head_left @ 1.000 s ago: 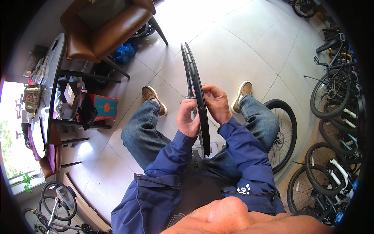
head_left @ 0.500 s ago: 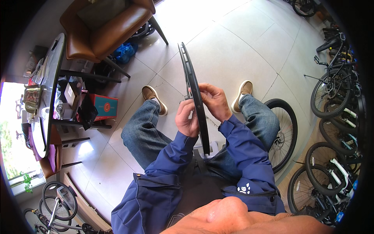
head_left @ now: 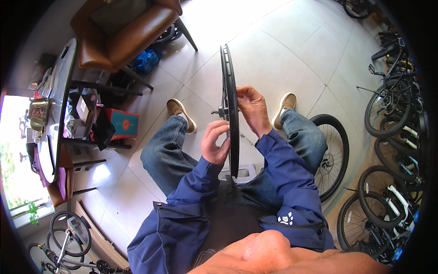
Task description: The person installs a bicycle tire onto a wheel rim. They first insert the tire bead into the rim and then work the remaining section into place by hand, rotating the wheel as needed.
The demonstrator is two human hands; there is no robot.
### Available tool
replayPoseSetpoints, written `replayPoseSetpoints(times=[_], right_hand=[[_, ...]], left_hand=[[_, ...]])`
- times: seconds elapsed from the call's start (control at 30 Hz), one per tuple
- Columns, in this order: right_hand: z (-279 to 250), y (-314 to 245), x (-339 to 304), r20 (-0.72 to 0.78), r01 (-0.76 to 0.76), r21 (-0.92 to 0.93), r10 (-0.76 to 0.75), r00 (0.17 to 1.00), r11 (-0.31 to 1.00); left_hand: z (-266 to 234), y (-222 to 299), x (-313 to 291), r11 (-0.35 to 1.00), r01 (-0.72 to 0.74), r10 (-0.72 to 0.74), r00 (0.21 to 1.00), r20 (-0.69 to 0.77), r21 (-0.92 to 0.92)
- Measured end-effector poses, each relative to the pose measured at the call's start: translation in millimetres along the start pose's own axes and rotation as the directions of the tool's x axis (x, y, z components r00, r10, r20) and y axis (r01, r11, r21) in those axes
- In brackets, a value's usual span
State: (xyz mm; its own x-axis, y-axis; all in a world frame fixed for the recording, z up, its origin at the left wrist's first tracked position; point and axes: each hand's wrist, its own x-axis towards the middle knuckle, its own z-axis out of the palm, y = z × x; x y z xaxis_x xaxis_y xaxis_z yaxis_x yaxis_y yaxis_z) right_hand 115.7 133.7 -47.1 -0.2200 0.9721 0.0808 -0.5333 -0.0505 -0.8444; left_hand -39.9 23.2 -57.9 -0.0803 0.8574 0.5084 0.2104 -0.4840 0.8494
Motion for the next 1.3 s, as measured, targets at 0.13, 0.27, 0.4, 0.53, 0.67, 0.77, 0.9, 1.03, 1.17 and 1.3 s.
replayPoseSetpoints(times=[0.13,0.27,0.4,0.53,0.67,0.77,0.9,1.03,1.17,1.3], right_hand=[[4,1,0,-0.054,0.026,-0.096,-0.031,0.998,0.995],[9,-4,-18,-0.152,0.107,-0.341,-0.167,0.974,0.934],[7,-19,-37,-0.053,0.037,-0.486,-0.071,0.996,0.873],[12,-23,-35,0.096,0.175,-0.495,-0.147,0.984,0.851],[13,-19,-33,0.067,0.143,-0.425,-0.127,0.99,0.894],[9,-11,-31,0.002,0.092,-0.344,-0.097,0.995,0.934],[3,-1,-26,0.001,0.132,-0.211,-0.135,0.991,0.969],[0,6,-23,0.019,0.141,-0.154,-0.14,0.99,0.978],[4,11,-20,0.053,0.147,-0.039,-0.145,0.988,0.988],[4,7,-21,0.017,0.015,-0.065,-0.014,1.0,0.998]], left_hand=[[9,-11,15,0.993,-0.102,0.1,0.995,-0.027,-0.059],[19,-14,24,0.997,-0.062,0.057,0.994,-0.092,-0.052],[24,-24,39,0.946,0.133,-0.197,0.96,-0.199,-0.294],[25,-27,44,0.978,0.074,-0.118,0.969,-0.218,-0.197],[26,-21,46,0.986,0.075,-0.105,0.973,-0.204,-0.151],[26,-12,40,0.952,0.191,-0.234,0.958,-0.165,-0.241],[28,0,15,0.854,0.296,-0.353,0.934,-0.059,-0.428],[24,-12,10,0.979,0.075,-0.084,0.996,-0.039,-0.191],[27,-19,7,0.937,0.053,-0.102,0.987,-0.126,-0.346],[30,-19,8,0.952,0.004,-0.067,0.978,-0.197,-0.306]])
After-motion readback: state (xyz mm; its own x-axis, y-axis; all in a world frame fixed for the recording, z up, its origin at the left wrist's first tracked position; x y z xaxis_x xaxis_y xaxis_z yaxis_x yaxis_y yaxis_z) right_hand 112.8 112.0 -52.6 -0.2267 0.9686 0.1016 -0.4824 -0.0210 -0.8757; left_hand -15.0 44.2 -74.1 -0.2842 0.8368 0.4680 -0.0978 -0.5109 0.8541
